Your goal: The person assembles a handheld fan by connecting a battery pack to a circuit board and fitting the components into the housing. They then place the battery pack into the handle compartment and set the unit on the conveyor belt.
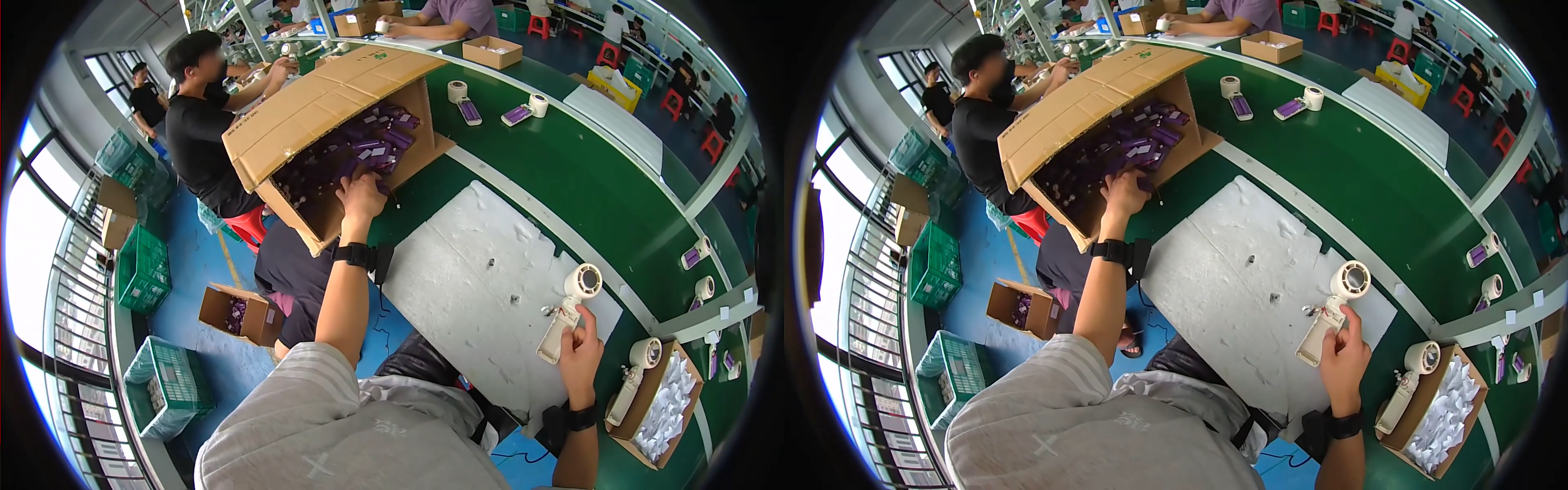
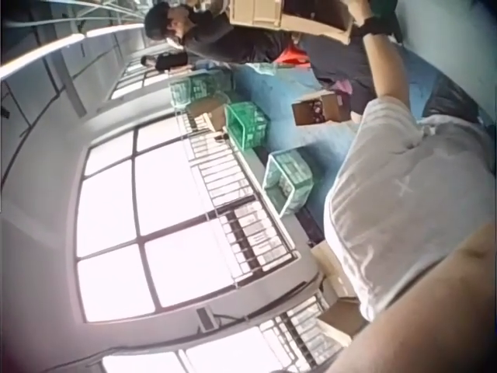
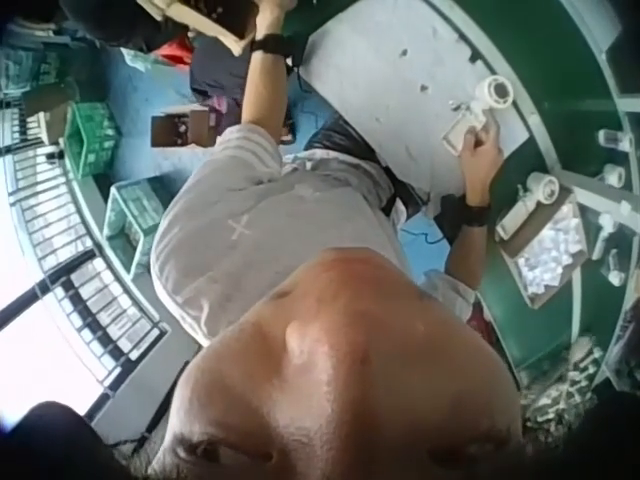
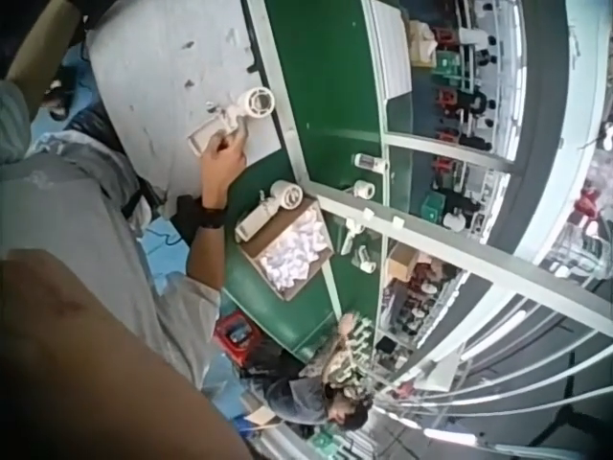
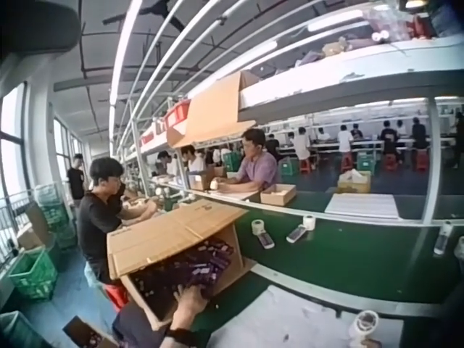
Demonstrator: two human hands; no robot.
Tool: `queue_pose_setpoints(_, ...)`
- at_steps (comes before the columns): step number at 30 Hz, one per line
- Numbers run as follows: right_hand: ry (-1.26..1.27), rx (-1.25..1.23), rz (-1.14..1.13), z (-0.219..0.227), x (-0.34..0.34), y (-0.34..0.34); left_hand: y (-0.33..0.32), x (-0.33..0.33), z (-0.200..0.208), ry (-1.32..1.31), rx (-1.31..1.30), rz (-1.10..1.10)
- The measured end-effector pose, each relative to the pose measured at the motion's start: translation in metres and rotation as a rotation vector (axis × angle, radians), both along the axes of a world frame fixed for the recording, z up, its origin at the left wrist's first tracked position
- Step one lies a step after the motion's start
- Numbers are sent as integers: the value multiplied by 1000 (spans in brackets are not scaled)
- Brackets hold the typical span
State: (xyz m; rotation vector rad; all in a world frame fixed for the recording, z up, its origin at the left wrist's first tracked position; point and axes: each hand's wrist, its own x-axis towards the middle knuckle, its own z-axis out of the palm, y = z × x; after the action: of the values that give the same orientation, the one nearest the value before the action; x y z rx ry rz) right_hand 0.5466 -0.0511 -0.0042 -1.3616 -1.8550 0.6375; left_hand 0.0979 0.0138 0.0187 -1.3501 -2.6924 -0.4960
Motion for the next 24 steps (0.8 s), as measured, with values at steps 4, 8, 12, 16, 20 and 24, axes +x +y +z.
queue_pose_setpoints(4, 26, 28, -6, -1, 1, 3, -4, 7, 17, -157, 92, -91)
queue_pose_setpoints(8, 37, 24, -41, 2, 5, 0, -6, 66, 53, -547, 454, -465)
queue_pose_setpoints(12, 147, 111, 7, -4, 14, -8, -12, 165, 61, -1196, 263, -1042)
queue_pose_setpoints(16, 399, 234, 99, 3, 0, -15, -24, 252, 50, -1327, -44, -1288)
queue_pose_setpoints(20, 255, 430, -83, -7, 7, 0, -26, 302, 40, -1007, 34, -1419)
queue_pose_setpoints(24, 453, 239, -174, -3, 12, 9, -18, 303, 27, -774, 383, -1356)
